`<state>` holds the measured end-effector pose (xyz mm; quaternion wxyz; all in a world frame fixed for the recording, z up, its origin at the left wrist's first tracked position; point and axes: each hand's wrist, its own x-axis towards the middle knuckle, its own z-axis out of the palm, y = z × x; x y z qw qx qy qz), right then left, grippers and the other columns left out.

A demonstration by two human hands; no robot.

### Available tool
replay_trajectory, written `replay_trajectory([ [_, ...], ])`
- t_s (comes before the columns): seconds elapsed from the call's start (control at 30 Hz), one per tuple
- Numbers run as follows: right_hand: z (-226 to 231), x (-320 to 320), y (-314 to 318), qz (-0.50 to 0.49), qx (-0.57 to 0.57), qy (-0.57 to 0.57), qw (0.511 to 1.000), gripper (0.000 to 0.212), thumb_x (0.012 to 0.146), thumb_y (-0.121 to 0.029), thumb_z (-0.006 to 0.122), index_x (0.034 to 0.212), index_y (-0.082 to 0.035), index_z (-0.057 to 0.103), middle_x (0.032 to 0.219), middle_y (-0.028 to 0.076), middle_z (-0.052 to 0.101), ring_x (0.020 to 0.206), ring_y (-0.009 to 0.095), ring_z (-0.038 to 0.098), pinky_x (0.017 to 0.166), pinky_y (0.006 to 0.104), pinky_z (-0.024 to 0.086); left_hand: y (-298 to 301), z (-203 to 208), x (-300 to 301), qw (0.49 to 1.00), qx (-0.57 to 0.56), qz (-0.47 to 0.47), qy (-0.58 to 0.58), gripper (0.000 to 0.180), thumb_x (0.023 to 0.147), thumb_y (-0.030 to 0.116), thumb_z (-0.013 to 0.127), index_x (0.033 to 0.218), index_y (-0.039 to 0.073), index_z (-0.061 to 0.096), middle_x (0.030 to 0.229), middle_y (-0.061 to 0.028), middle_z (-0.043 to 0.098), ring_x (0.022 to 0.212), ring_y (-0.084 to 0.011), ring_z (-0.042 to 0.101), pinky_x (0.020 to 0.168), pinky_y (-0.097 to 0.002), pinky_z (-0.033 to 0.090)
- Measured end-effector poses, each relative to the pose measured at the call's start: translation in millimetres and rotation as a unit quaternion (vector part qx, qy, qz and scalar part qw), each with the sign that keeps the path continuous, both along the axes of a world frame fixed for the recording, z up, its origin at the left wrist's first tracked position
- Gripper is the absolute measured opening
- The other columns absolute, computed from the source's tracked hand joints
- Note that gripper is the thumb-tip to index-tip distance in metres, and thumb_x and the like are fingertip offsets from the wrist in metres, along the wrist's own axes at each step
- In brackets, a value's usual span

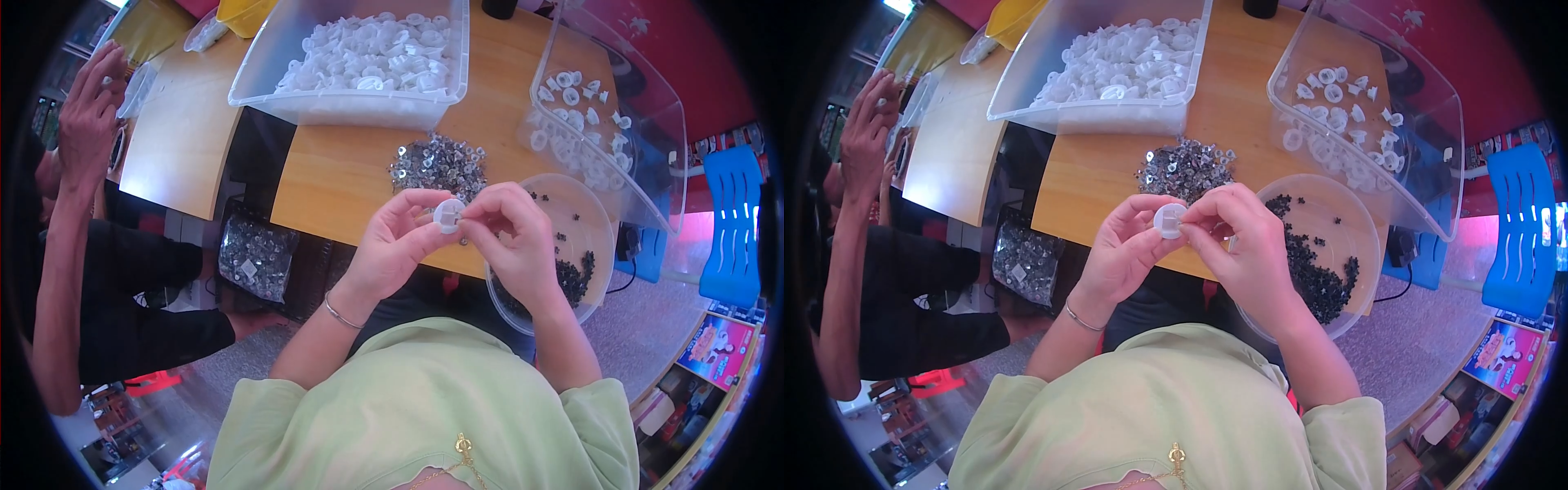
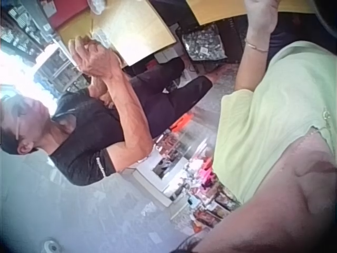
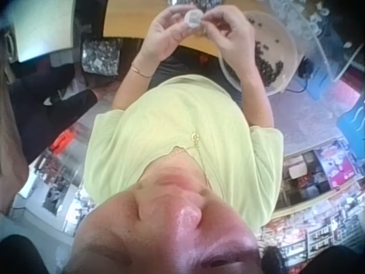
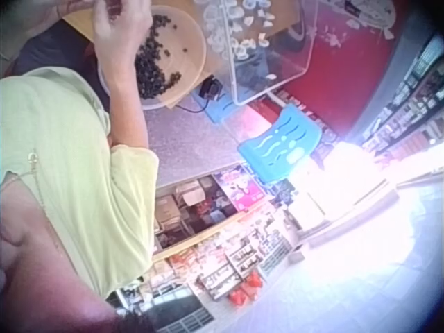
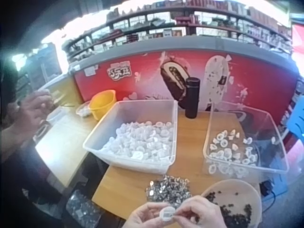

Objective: The person assembles small parts by taking white plastic housings and metal components from containers and piles on the table, inserting the metal components into the plastic housings by hand, and placing the assembled pieces into a clear tray.

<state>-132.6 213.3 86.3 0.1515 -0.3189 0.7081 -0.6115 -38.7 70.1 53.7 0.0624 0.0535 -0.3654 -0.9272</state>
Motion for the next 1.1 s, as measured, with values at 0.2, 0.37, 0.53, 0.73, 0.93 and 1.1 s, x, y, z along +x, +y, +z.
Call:
replay_trajectory([
  [0.2,1.3,-3.8,-0.5,0.010,0.001,0.022,1.000,0.010,0.076,0.002,0.065,0.083,-0.001,0.059,0.084,0.006,0.058,0.071,0.012,0.059,0.060,0.0230,0.048,-2.4,-8.1,-0.8,1.000,-0.011,0.003,0.017,0.026,0.083,-0.004,0.057,0.107,0.004,0.048,0.112,-0.0142,0.056,0.104,-0.0198,0.056,0.091,-0.0348,0.047],
  [0.37,46.5,-45.1,35.9,-0.256,-0.189,0.075,0.945,0.012,0.082,0.003,0.059,0.091,-0.005,0.057,0.089,0.002,0.057,0.075,0.008,0.053,0.065,0.0201,0.045,-4.3,-2.5,1.6,0.999,-0.037,0.004,0.022,0.031,0.080,-0.006,0.059,0.107,0.004,0.048,0.111,-0.0119,0.057,0.103,-0.0183,0.057,0.091,-0.0337,0.047],
  [0.53,55.7,-27.4,28.7,-0.106,-0.057,0.180,0.976,0.016,0.075,0.008,0.062,0.087,-0.002,0.060,0.087,0.005,0.058,0.079,0.010,0.054,0.066,0.0202,0.044,1.3,4.5,0.4,0.997,-0.048,0.050,0.031,0.041,0.078,-0.008,0.059,0.117,0.002,0.048,0.111,-0.0105,0.058,0.105,-0.0177,0.057,0.091,-0.0316,0.046],
  [0.73,30.3,4.7,5.8,0.005,0.021,0.142,0.990,0.013,0.072,0.003,0.069,0.082,-0.002,0.062,0.080,0.006,0.058,0.064,0.013,0.058,0.055,0.0235,0.047,1.2,2.0,3.9,0.992,-0.108,0.038,0.045,0.051,0.079,-0.008,0.059,0.127,0.000,0.045,0.120,-0.0167,0.055,0.111,-0.0231,0.054,0.095,-0.0379,0.045],
  [0.93,26.9,8.3,2.6,0.011,0.009,0.141,0.990,0.012,0.074,0.003,0.067,0.084,-0.002,0.061,0.080,0.006,0.058,0.065,0.015,0.060,0.056,0.0243,0.049,1.6,6.5,4.0,0.998,-0.007,0.047,0.047,0.041,0.082,-0.006,0.058,0.122,0.000,0.050,0.116,-0.0126,0.057,0.108,-0.0184,0.055,0.093,-0.0323,0.045],
  [1.1,25.6,10.5,0.7,0.012,0.014,0.147,0.989,0.012,0.074,0.003,0.066,0.084,-0.002,0.061,0.080,0.007,0.058,0.065,0.016,0.060,0.056,0.0251,0.049,0.4,-1.4,4.5,0.994,-0.060,0.055,0.078,0.037,0.081,-0.006,0.060,0.117,-0.001,0.051,0.116,-0.0125,0.056,0.110,-0.0196,0.054,0.095,-0.0343,0.045],
])
